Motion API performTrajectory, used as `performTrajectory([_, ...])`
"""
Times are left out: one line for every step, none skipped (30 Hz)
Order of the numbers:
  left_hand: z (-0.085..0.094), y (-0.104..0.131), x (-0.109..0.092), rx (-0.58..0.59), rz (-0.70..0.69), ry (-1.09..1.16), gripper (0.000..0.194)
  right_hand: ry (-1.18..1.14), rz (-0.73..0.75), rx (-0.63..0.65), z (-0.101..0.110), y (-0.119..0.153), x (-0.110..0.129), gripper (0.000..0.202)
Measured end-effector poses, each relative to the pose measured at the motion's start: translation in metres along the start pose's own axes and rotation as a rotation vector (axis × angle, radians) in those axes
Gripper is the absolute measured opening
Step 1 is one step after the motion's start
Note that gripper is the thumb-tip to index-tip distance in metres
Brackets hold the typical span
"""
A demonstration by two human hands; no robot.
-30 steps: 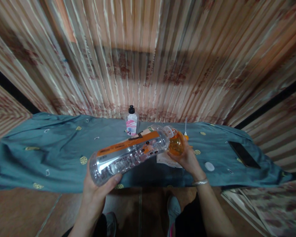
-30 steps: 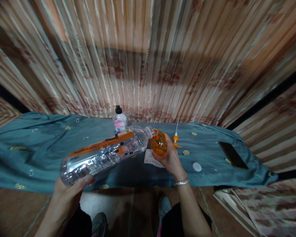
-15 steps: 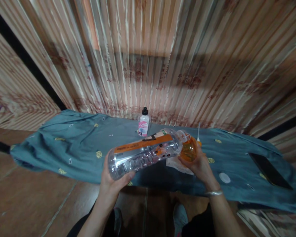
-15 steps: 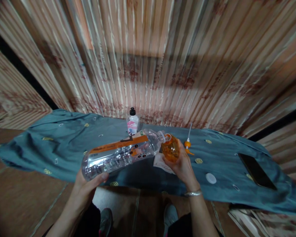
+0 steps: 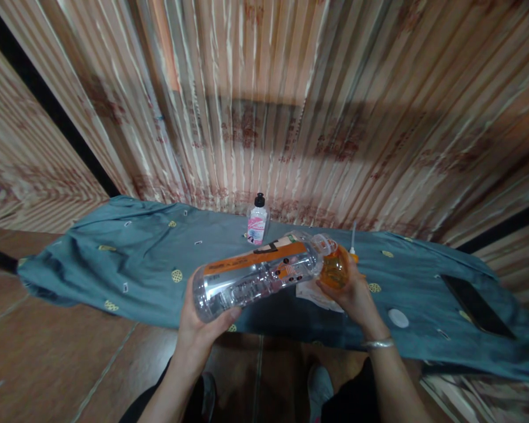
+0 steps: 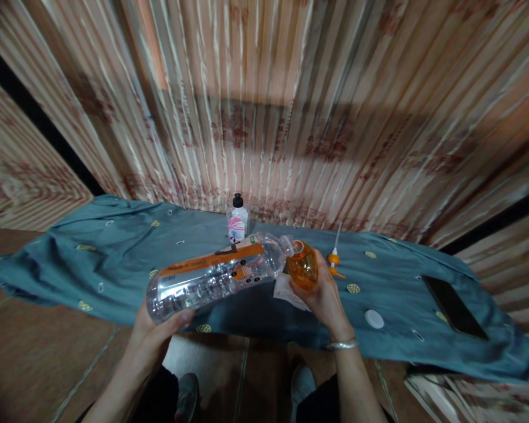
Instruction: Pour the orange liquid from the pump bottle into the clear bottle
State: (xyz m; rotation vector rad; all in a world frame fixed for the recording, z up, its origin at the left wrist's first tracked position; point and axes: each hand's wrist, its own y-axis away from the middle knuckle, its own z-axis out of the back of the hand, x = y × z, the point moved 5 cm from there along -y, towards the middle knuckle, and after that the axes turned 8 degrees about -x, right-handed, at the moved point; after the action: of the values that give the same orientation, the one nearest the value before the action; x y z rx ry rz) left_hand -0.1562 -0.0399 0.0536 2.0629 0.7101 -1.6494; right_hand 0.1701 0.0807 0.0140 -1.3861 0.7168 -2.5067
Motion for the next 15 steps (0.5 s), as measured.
performTrajectory([0.0001,-0.0004,0.0002,-0.001,-0.004,-0.004,0.093,-0.002,0.008,0.002,-0.0002,-0.0001,0.0006,0.094])
performTrajectory([0.0003,-0.0007,0.0004,0.0,-0.005,-0.008,0.094,-0.006,0.016,0.005,-0.0005,-0.0001,0.0011,0.093])
performTrajectory([0.0006,-0.001,0.0007,0.001,-0.004,-0.013,0.094,-0.01,0.022,0.008,-0.0008,-0.0002,0.0015,0.092])
performTrajectory([0.001,-0.0013,0.001,0.0,-0.003,-0.018,0.093,-0.014,0.025,0.007,-0.001,-0.0002,0.0018,0.092])
performTrajectory([0.0014,-0.0014,0.0012,-0.001,-0.001,-0.024,0.093,-0.018,0.028,0.003,-0.001,-0.0001,0.002,0.092])
performTrajectory([0.0018,-0.0015,0.0014,-0.003,-0.001,-0.029,0.093,-0.02,0.032,-0.003,-0.0008,0.0001,0.0021,0.092])
performTrajectory([0.002,-0.0015,0.0015,-0.003,-0.001,-0.034,0.094,-0.02,0.037,-0.01,-0.0006,0.0003,0.0021,0.092])
performTrajectory([0.0022,-0.0014,0.0016,-0.004,-0.002,-0.037,0.094,-0.017,0.042,-0.018,-0.0002,0.0006,0.002,0.092])
performTrajectory([0.0022,-0.0012,0.0016,-0.003,-0.002,-0.039,0.094,-0.012,0.046,-0.023,0.0002,0.001,0.0016,0.093])
performTrajectory([0.0021,-0.0011,0.0016,-0.002,-0.003,-0.038,0.094,-0.009,0.05,-0.022,0.0003,0.0014,0.0011,0.094])
performTrajectory([0.0019,-0.001,0.0015,-0.002,-0.004,-0.037,0.094,-0.005,0.051,-0.022,0.0004,0.0017,0.0003,0.094])
performTrajectory([0.0017,-0.0008,0.0014,-0.002,-0.005,-0.034,0.095,-0.002,0.049,-0.022,0.0007,0.002,-0.0006,0.095])
performTrajectory([0.0015,-0.0007,0.0012,-0.001,-0.005,-0.03,0.095,-0.001,0.046,-0.022,0.0009,0.0022,-0.0015,0.096])
performTrajectory([0.0013,-0.0005,0.0011,0.001,-0.005,-0.025,0.096,0.0,0.039,-0.022,0.0012,0.0023,-0.0024,0.096])
performTrajectory([0.001,-0.0003,0.001,0.004,-0.002,-0.022,0.097,0.002,0.028,-0.023,0.0015,0.0023,-0.0032,0.096])
